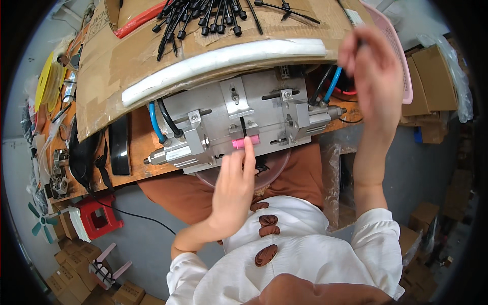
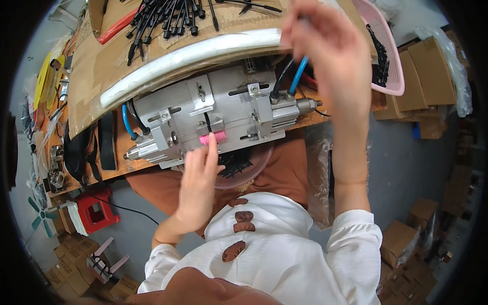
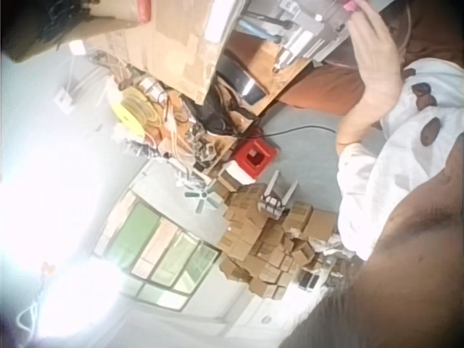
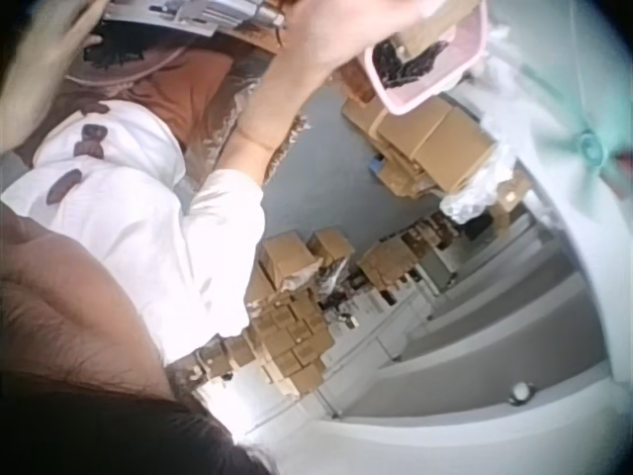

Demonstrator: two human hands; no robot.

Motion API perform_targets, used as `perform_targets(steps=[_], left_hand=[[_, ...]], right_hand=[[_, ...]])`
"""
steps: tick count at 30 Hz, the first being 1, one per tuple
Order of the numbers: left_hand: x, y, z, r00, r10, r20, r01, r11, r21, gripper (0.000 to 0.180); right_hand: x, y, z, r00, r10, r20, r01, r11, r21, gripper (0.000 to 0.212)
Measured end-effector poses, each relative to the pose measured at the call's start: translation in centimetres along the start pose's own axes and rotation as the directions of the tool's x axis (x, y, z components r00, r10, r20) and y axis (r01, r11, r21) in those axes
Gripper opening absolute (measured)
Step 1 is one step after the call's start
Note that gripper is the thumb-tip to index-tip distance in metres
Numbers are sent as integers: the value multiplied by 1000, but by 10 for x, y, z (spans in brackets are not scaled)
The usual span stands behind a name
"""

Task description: The person picks up a cable tie from a cardboard box, places it into a pneumatic machine, and presses a pink lever to activate the device. They repeat this process, handling each cable tie one at a time and occasionally moving ties aside in the box to reach others.

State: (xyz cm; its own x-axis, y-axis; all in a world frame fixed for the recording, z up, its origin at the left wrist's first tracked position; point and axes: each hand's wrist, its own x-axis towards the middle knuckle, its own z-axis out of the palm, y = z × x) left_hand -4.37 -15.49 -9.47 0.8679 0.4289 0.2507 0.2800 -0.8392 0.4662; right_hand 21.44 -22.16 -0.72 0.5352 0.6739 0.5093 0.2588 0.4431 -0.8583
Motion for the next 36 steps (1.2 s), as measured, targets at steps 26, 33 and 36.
perform_targets(steps=[26,33,36], left_hand=[[126,-78,-133,999,-33,-9,24,866,-499,18],[84,-33,-95,925,-46,-377,-94,934,-344,39],[28,-8,-60,951,-31,-309,-16,989,-148,67]], right_hand=[[-47,16,75,910,-187,369,414,394,-821,20],[160,84,68,970,93,226,228,-11,-974,28],[163,41,74,904,379,198,-4,470,-883,21]])
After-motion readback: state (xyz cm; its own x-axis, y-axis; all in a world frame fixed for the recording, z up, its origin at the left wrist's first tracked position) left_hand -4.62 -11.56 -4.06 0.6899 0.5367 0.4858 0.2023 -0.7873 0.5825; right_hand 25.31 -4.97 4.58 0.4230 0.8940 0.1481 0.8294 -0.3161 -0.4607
